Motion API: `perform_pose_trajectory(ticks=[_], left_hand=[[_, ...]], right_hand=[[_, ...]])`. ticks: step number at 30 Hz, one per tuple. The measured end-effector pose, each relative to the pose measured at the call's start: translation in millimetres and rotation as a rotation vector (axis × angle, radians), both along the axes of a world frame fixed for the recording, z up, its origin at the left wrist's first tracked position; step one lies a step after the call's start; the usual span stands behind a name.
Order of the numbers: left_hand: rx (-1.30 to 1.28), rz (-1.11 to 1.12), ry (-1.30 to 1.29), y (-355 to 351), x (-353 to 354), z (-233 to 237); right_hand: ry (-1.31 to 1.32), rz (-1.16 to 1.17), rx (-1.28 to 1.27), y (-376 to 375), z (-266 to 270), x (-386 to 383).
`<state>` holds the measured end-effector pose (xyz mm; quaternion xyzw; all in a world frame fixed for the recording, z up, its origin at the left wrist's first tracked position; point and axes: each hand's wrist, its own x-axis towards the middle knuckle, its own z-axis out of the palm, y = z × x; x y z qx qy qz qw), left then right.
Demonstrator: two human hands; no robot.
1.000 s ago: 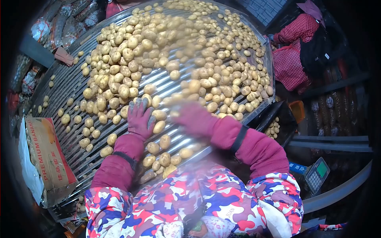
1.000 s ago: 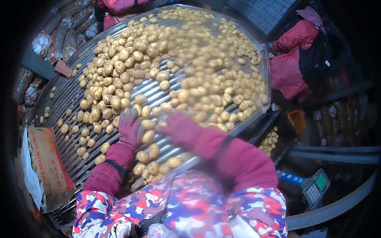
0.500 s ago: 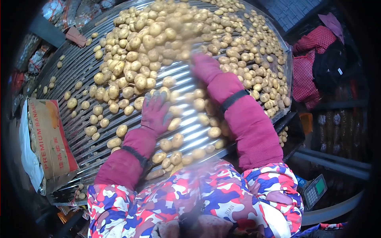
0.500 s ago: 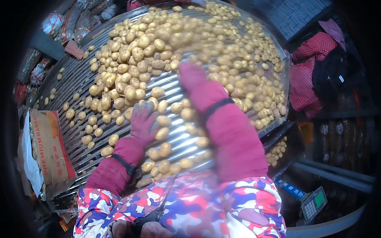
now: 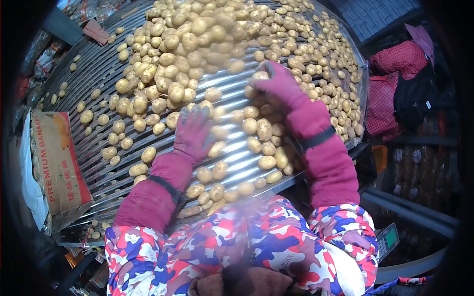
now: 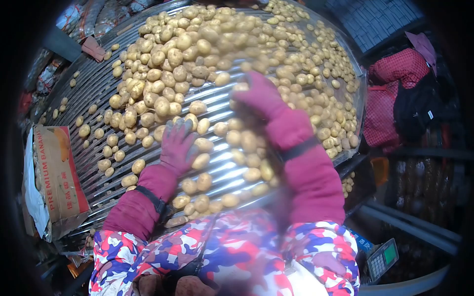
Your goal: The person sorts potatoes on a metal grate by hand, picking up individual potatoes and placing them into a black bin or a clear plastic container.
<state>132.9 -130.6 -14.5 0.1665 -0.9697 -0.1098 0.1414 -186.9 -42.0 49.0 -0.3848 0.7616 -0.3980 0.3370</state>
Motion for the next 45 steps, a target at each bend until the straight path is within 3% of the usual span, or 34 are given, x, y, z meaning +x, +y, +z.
perform_pose_trajectory(ticks=[3, 6, 7, 8, 11, 14, 17, 20, 23, 28, 31, 37, 39, 41, 43, 44, 45], left_hand=[[-0.032, -0.013, 0.028, 0.2, -0.5, 2.7], [-0.036, -0.018, 0.034, 1.3, -2.2, 4.1], [-0.039, -0.016, 0.031, 1.9, -2.6, 5.1], [-0.057, -0.013, 0.026, 0.4, -1.9, 0.6], [-0.063, -0.008, 0.016, 1.4, -1.2, -0.6], [-0.084, -0.035, 0.034, 1.3, -3.5, 1.1], [-0.083, -0.036, 0.035, 1.9, -1.9, 3.1], [-0.101, -0.034, 0.057, 1.6, -0.3, -3.4], [-0.087, 0.000, 0.029, 1.9, 0.2, -8.1], [-0.144, -0.030, 0.036, 0.6, 0.5, -8.8], [-0.150, -0.040, 0.055, 0.1, 1.7, -10.7], [-0.165, -0.050, 0.071, -2.4, 1.7, -16.3], [-0.158, -0.073, 0.070, -6.9, 2.5, -20.9], [-0.160, -0.054, 0.036, -8.3, 4.8, -23.9], [-0.160, -0.058, 0.019, -8.4, 5.5, -22.9], [-0.177, -0.058, 0.031, -9.8, 5.6, -26.5], [-0.196, -0.057, 0.042, -11.6, 5.6, -30.5]], right_hand=[[0.539, 0.078, 0.075, 44.3, 30.7, 16.3], [0.605, 0.123, 0.184, 79.4, 30.4, 56.2], [0.603, 0.238, 0.279, 86.4, 3.2, 65.1], [0.763, 0.289, 0.143, 97.6, -9.6, 79.6], [0.598, 0.382, 0.214, 102.4, -2.0, 103.4], [0.670, 0.406, 0.209, 107.5, -3.0, 120.8], [0.554, 0.258, 0.000, 120.5, -17.6, 112.5], [0.507, 0.173, -0.040, 119.7, -18.1, 111.3], [0.372, 0.184, 0.169, 108.0, 1.2, 119.9], [0.503, 0.350, 0.246, 114.5, 8.8, 155.6], [0.511, 0.272, 0.191, 124.4, -8.1, 161.7], [0.320, 0.362, 0.285, 114.9, 5.0, 149.4], [0.065, 0.263, 0.011, 133.5, -6.9, 140.5], [-0.370, 0.063, -0.255, 145.8, -11.5, 132.7], [-0.988, -0.253, -0.493, 165.6, 16.7, 128.7], [-1.188, -0.288, -0.791, 181.3, 34.9, 131.9], [-1.150, -0.305, -0.856, 205.4, 40.1, 124.7]])
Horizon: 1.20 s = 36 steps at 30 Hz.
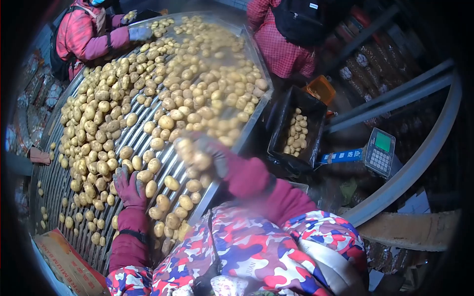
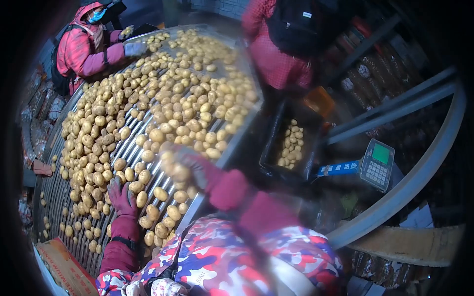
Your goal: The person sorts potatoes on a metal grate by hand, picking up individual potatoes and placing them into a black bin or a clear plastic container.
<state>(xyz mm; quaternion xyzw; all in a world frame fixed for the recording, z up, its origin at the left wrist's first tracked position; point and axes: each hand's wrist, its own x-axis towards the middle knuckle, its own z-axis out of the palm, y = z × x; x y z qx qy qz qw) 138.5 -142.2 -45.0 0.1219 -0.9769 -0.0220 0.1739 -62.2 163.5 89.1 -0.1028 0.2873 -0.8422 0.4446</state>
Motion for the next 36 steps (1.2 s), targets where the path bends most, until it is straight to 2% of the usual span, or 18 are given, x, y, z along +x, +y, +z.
perform_pose_trajectory(ticks=[2, 3, 6, 9, 15, 18, 21, 23, 25, 26, 28, 29, 30, 32, 34, 35, 36], left_hand=[[-0.009, 0.010, 0.002, -0.4, 2.1, -2.6], [0.001, 0.017, -0.007, -0.2, 2.5, -1.5], [-0.004, 0.003, 0.004, 0.1, 2.1, -0.4], [-0.019, -0.056, 0.048, 3.2, -4.4, 8.0], [-0.066, -0.053, 0.055, -7.8, -1.0, -6.6], [-0.065, -0.039, 0.043, -5.9, -0.7, -8.9], [-0.079, -0.011, 0.039, -8.8, 2.2, -14.8], [-0.078, -0.006, 0.036, -4.8, 0.8, -9.8], [-0.062, -0.019, 0.023, -1.9, 1.6, -3.4], [-0.047, -0.030, 0.022, -1.5, 0.8, -0.8], [-0.030, -0.028, 0.030, -0.2, -1.4, -2.1], [-0.031, -0.018, 0.032, -1.5, -0.7, -6.4], [-0.032, -0.006, 0.032, -3.4, 1.2, -8.1], [-0.011, -0.006, 0.029, -0.2, 1.4, -4.3], [-0.007, 0.034, 0.009, -0.5, 3.1, -8.1], [-0.015, 0.037, 0.021, 2.6, 2.3, -4.1], [0.004, -0.001, 0.015, 2.9, -1.8, 1.4]], right_hand=[[-0.328, 0.043, -0.302, 25.2, -42.3, -28.5], [-0.569, 0.048, -0.405, 48.8, -36.3, -33.3], [-0.404, -0.331, -0.268, 100.3, -33.6, -28.1], [-0.368, -0.560, -0.235, 140.2, -38.3, -18.4], [-0.360, -0.633, -0.216, 180.5, -65.9, -1.4], [-0.313, -0.498, -0.193, 215.8, -142.0, 20.6], [-0.204, -0.678, 0.097, 264.2, -155.2, 21.5], [-0.232, -0.781, -0.041, 305.2, -110.4, -43.1], [0.033, -1.015, 0.125, 341.2, -47.6, -116.0], [-0.086, -1.185, 0.190, 352.7, -17.4, -149.1], [-0.165, -1.494, 0.287, 343.8, 22.2, -181.6], [-0.049, -1.238, 0.172, 351.7, 3.6, -199.8], [0.059, -0.976, 0.063, 369.1, -36.5, -220.8], [0.140, -0.520, -0.071, 346.7, -58.1, -235.3], [0.095, -0.142, -0.133, 252.2, -54.6, -196.6], [0.071, -0.623, 0.599, 204.6, -28.6, -155.3], [0.134, -0.586, 0.696, 170.5, -25.3, -141.4]])
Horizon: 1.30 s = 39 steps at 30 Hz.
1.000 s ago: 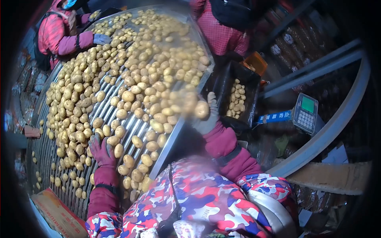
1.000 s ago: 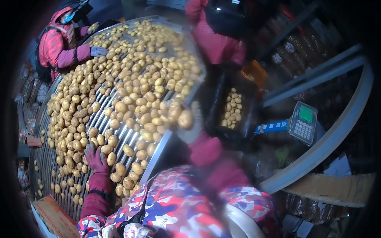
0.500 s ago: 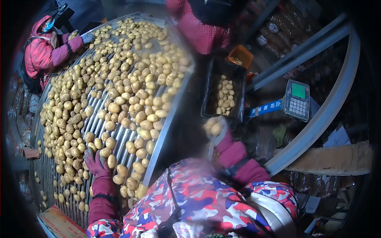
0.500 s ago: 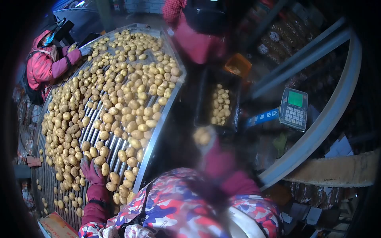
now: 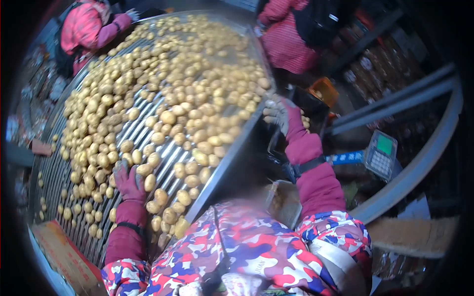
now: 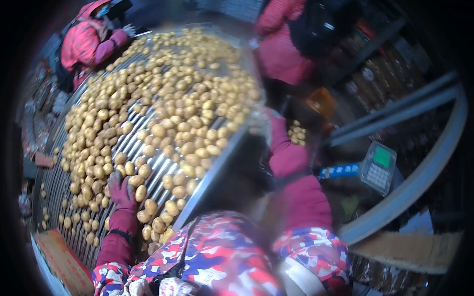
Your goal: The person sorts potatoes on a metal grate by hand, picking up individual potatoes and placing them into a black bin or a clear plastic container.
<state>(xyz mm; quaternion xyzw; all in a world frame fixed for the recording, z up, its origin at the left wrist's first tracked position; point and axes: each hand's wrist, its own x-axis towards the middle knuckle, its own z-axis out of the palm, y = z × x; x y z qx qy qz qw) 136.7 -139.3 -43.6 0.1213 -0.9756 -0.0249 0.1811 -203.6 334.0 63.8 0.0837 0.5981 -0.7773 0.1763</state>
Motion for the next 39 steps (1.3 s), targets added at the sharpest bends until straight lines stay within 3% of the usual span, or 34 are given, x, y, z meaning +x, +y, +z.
perform_pose_trajectory(ticks=[4, 9, 12, 15, 18, 20, 22, 23, 25, 26, 28, 29, 31, 32, 34, 37, 39], left_hand=[[0.025, 0.026, 0.032, 5.3, 3.0, 3.6], [0.065, 0.031, -0.003, 11.1, -2.6, 17.8], [0.077, 0.025, 0.007, 10.8, -3.5, 23.3], [0.094, 0.038, -0.001, 10.9, -3.3, 22.9], [0.106, 0.023, -0.016, 10.1, -3.7, 26.2], [0.113, 0.031, -0.017, 9.9, -1.7, 22.9], [0.112, 0.041, -0.025, 9.3, -2.4, 23.2], [0.105, 0.050, -0.031, 8.4, -2.4, 24.2], [0.098, 0.055, -0.050, 10.7, -2.8, 25.6], [0.103, 0.050, -0.044, 10.9, -3.2, 24.0], [0.108, 0.049, -0.032, 9.6, -2.3, 20.3], [0.106, 0.043, -0.024, 10.7, -2.4, 21.7], [0.099, 0.019, -0.011, 10.6, -5.0, 28.3], [0.095, 0.016, -0.009, 10.4, -6.0, 30.9], [0.095, 0.012, -0.007, 12.3, -5.5, 31.9], [0.086, 0.041, -0.005, 10.0, -2.0, 18.0], [0.070, 0.028, -0.009, 9.8, -2.4, 20.1]], right_hand=[[0.241, 0.381, 0.107, -95.1, -42.9, -6.7], [0.760, 0.837, 0.685, -211.9, -1.3, 22.4], [1.003, 0.871, 0.804, -276.9, -20.2, 42.4], [1.221, 1.043, 1.244, -334.7, -54.1, 44.2], [0.826, 0.816, 1.331, -360.1, -75.3, 45.5], [1.027, 1.054, 1.234, -342.9, -62.8, 44.0], [1.121, 1.120, 0.942, -318.0, -75.3, 38.5], [1.105, 1.063, 0.709, -304.7, -120.0, 30.3], [0.734, 0.945, 0.447, -284.0, -137.7, 44.3], [0.401, 0.876, 0.404, -276.3, -117.8, 61.8], [0.286, 0.922, 0.569, -276.7, -48.8, 76.2], [0.499, 1.033, 0.787, -279.8, -3.4, 79.1], [0.423, 1.112, 0.685, -270.2, 25.4, 78.6], [0.144, 1.065, 0.365, -255.0, 28.6, 74.2], [-0.055, 0.956, -0.037, -235.4, 33.0, 72.2], [0.090, 0.855, -0.265, -203.2, 35.9, 74.4], [0.163, 0.816, -0.269, -185.2, 33.1, 78.3]])
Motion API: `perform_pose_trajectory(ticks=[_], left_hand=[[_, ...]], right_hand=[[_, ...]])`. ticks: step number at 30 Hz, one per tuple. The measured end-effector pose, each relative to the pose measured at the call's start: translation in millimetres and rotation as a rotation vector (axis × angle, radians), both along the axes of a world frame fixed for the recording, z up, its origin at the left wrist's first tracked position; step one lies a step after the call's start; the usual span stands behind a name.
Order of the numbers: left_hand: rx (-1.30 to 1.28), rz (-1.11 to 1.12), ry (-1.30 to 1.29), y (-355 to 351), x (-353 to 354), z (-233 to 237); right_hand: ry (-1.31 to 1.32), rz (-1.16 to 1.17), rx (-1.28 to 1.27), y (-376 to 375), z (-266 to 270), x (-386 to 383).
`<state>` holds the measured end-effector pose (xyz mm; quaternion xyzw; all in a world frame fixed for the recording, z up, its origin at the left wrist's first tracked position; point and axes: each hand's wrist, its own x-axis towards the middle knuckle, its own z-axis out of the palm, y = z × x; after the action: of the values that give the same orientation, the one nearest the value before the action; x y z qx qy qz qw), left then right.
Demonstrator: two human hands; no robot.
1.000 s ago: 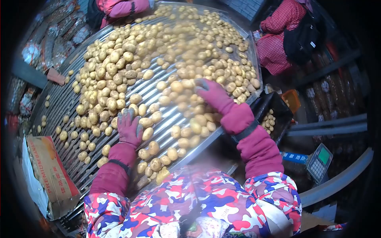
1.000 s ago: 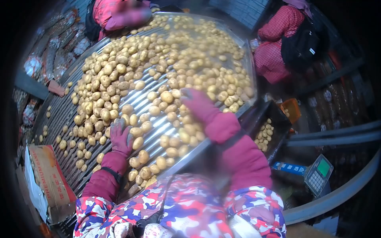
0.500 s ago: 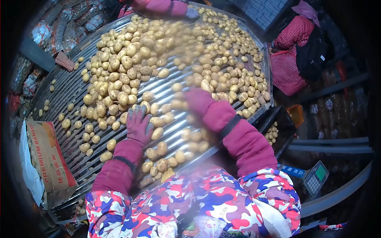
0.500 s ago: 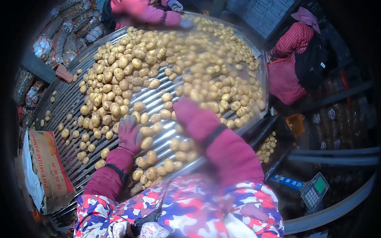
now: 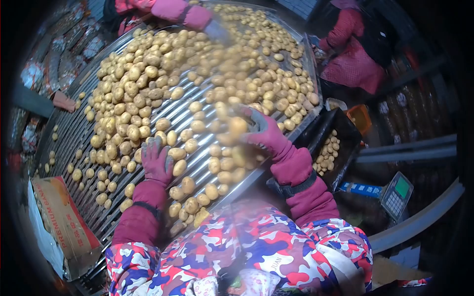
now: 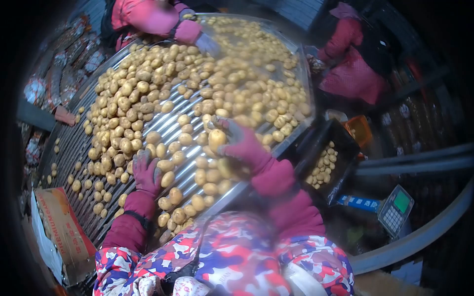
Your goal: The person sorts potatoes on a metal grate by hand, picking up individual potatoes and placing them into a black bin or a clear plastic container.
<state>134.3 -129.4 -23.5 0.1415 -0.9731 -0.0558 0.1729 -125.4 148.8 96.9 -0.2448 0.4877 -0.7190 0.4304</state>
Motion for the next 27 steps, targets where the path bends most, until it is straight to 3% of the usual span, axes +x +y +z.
perform_pose_trajectory(ticks=[9, 12, 15, 16, 22, 27], left_hand=[[-0.035, 0.024, -0.053, -4.5, 4.0, -12.4], [-0.086, -0.026, -0.004, -12.1, 4.5, -20.0], [-0.104, -0.035, 0.015, -16.4, 3.7, -26.6], [-0.111, -0.034, 0.014, -17.2, 3.9, -27.9], [-0.122, -0.044, 0.013, -24.1, 8.2, -35.3], [-0.141, -0.037, 0.007, -25.8, 8.4, -36.8]], right_hand=[[0.071, -0.242, 0.054, 97.4, -4.0, 20.8], [-0.063, -0.330, -0.108, 134.1, -34.9, 26.2], [-0.417, -0.504, -0.204, 161.7, -36.1, 46.7], [-0.525, -0.620, -0.122, 165.9, -32.3, 52.3], [-0.623, -0.740, -0.192, 213.2, -78.8, 58.5], [-0.616, -0.826, -0.167, 228.5, -79.5, 67.8]])
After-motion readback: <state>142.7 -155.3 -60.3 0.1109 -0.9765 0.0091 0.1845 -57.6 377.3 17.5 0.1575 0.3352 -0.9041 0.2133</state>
